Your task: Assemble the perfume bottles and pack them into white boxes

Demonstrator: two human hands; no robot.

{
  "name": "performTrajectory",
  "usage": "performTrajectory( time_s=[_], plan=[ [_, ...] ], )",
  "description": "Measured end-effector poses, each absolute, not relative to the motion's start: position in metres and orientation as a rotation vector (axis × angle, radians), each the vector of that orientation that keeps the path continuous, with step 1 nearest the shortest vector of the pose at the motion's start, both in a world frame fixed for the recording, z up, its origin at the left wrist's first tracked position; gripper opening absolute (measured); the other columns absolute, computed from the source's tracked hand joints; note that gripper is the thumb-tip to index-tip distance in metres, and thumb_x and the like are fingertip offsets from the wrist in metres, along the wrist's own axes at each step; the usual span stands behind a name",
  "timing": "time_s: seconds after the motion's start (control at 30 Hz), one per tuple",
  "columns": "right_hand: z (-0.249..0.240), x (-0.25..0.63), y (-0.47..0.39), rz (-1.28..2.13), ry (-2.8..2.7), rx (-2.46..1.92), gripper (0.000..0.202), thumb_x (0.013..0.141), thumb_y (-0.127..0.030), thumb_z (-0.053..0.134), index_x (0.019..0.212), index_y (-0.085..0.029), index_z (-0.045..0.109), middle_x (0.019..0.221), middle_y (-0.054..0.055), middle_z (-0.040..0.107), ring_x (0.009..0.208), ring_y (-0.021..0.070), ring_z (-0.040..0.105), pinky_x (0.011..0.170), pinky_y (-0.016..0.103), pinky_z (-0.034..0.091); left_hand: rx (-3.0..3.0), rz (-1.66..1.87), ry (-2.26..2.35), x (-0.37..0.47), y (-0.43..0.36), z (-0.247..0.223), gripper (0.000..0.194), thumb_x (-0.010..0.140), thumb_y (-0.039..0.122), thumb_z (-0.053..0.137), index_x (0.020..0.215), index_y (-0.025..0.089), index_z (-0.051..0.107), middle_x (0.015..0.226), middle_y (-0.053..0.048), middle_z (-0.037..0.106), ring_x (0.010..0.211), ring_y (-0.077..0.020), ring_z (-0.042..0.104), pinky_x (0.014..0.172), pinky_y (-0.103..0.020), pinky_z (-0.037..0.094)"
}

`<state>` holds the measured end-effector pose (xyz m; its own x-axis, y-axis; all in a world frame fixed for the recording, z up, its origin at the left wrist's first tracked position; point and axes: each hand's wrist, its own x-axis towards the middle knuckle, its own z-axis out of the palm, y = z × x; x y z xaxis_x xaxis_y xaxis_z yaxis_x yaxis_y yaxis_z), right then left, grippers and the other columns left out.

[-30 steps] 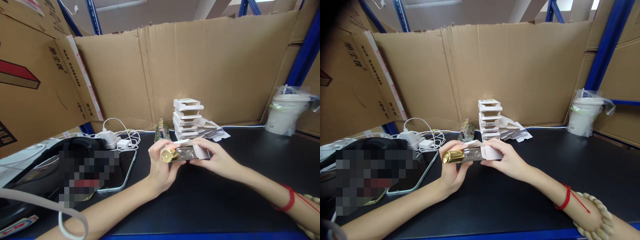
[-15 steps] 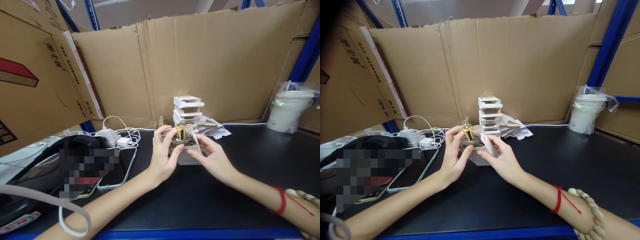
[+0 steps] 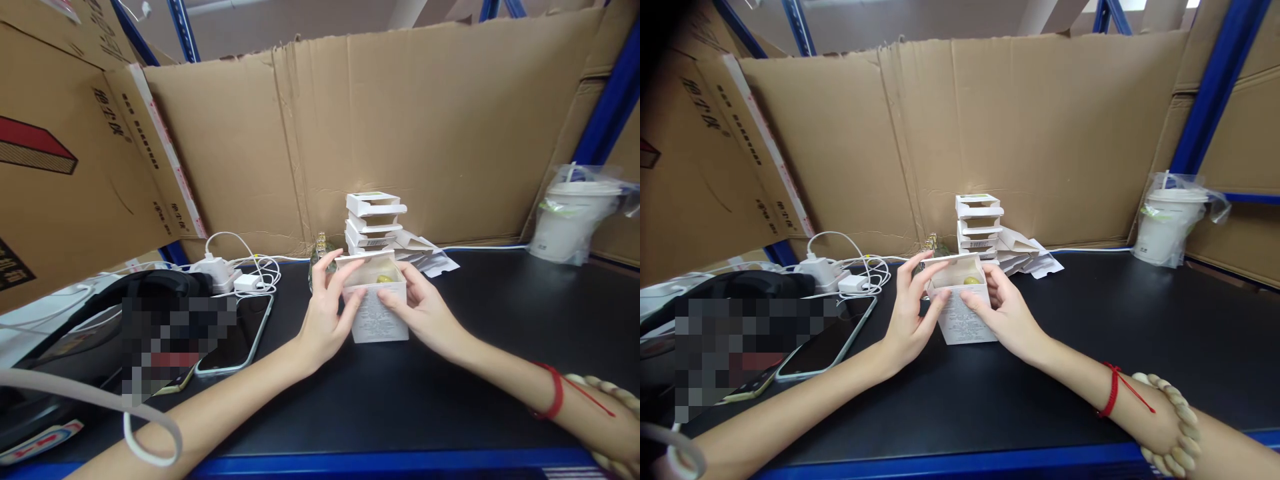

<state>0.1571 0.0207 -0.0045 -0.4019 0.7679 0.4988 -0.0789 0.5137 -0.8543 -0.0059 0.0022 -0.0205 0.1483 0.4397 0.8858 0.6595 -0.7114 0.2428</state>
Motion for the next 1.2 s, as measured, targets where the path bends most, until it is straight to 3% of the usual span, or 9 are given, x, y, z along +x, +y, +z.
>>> performTrajectory(
  time_s=[0.13, 0.23, 0.4, 0.57, 0.67, 0.8, 1.0, 1.1, 1.2],
  plan=[
    [-0.003, 0.164, 0.025, 0.799, -1.87, -0.608, 0.049, 0.079, -0.031, 0.058, 0.118, -0.019, 0.031, 0.104, 0.01, 0.061, 0.086, 0.0151, 0.064, 0.066, 0.025, 0.055, -2.362, -1.697, -1.129, -0.005, 0.002, -0.024, 0.025, 0.09, 0.023, 0.044, 0.115, 0.021, 0.044, 0.112, -0.008, 0.045, 0.101, -0.0152, 0.052, 0.07, -0.023, 0.051],
    [0.0, 0.171, 0.028, 0.348, -1.909, -0.634, 0.062, 0.074, -0.035, 0.064, 0.122, -0.019, 0.028, 0.11, 0.012, 0.054, 0.086, 0.0173, 0.063, 0.06, 0.026, 0.056, -2.435, -1.755, -1.156, -0.003, 0.002, -0.028, 0.023, 0.09, 0.023, 0.043, 0.113, 0.02, 0.043, 0.098, -0.005, 0.051, 0.073, -0.0096, 0.056, 0.064, -0.022, 0.051],
    [0.017, 0.18, 0.023, -0.458, -1.967, -0.655, 0.024, 0.074, -0.039, 0.064, 0.086, -0.02, 0.057, 0.11, 0.01, 0.052, 0.099, 0.0224, 0.057, 0.067, 0.031, 0.055, -2.362, -1.814, -1.123, 0.0, 0.0, -0.033, 0.037, 0.084, 0.027, 0.054, 0.117, 0.022, 0.036, 0.09, -0.002, 0.05, 0.063, -0.008, 0.054, 0.056, -0.02, 0.049],
    [0.029, 0.185, 0.018, -0.835, -1.931, -0.643, 0.022, 0.073, -0.044, 0.063, 0.072, -0.022, 0.066, 0.099, 0.008, 0.062, 0.084, 0.0197, 0.061, 0.061, 0.03, 0.052, -2.332, -1.755, -1.104, 0.003, -0.005, -0.036, 0.051, 0.077, 0.028, 0.062, 0.117, 0.022, 0.032, 0.106, -0.006, 0.048, 0.059, -0.0052, 0.051, 0.051, -0.017, 0.046],
    [0.027, 0.184, 0.019, -0.863, -1.96, -0.59, 0.025, 0.071, -0.045, 0.065, 0.071, -0.02, 0.066, 0.098, 0.009, 0.063, 0.086, 0.022, 0.06, 0.063, 0.032, 0.051, -2.313, -1.722, -1.079, 0.004, -0.005, -0.036, 0.048, 0.079, 0.026, 0.06, 0.117, 0.021, 0.032, 0.107, -0.006, 0.048, 0.061, -0.0058, 0.052, 0.051, -0.017, 0.046],
    [0.02, 0.18, 0.022, -0.609, -2.015, -0.587, 0.024, 0.072, -0.044, 0.063, 0.078, -0.021, 0.067, 0.105, 0.01, 0.06, 0.092, 0.0224, 0.058, 0.072, 0.037, 0.051, -2.298, -1.708, -1.096, 0.004, -0.006, -0.035, 0.046, 0.08, 0.027, 0.058, 0.118, 0.021, 0.032, 0.108, -0.008, 0.049, 0.07, -0.0094, 0.057, 0.053, -0.017, 0.047],
    [0.015, 0.178, 0.025, -0.384, -2.057, -0.574, 0.025, 0.072, -0.041, 0.063, 0.086, -0.02, 0.062, 0.114, 0.012, 0.051, 0.107, 0.0257, 0.049, 0.088, 0.046, 0.043, -2.363, -1.739, -1.197, 0.004, -0.007, -0.038, 0.049, 0.084, 0.027, 0.053, 0.126, 0.023, 0.027, 0.107, -0.008, 0.054, 0.069, -0.0117, 0.059, 0.056, -0.022, 0.051],
    [0.014, 0.179, 0.027, -0.343, -2.077, -0.621, 0.031, 0.075, -0.04, 0.061, 0.099, -0.021, 0.058, 0.119, 0.012, 0.047, 0.113, 0.0267, 0.045, 0.091, 0.046, 0.041, -2.346, -1.818, -1.253, 0.002, -0.004, -0.04, 0.048, 0.089, 0.027, 0.045, 0.131, 0.023, 0.024, 0.103, -0.009, 0.057, 0.073, -0.0141, 0.06, 0.06, -0.025, 0.052],
    [0.013, 0.181, 0.03, -0.304, -2.07, -0.684, 0.037, 0.079, -0.039, 0.057, 0.111, -0.022, 0.052, 0.12, 0.012, 0.045, 0.116, 0.0262, 0.044, 0.092, 0.045, 0.041, -2.327, -1.89, -1.232, 0.0, -0.001, -0.042, 0.045, 0.092, 0.026, 0.038, 0.133, 0.024, 0.022, 0.115, -0.011, 0.053, 0.083, -0.0156, 0.06, 0.069, -0.029, 0.053]
  ],
)
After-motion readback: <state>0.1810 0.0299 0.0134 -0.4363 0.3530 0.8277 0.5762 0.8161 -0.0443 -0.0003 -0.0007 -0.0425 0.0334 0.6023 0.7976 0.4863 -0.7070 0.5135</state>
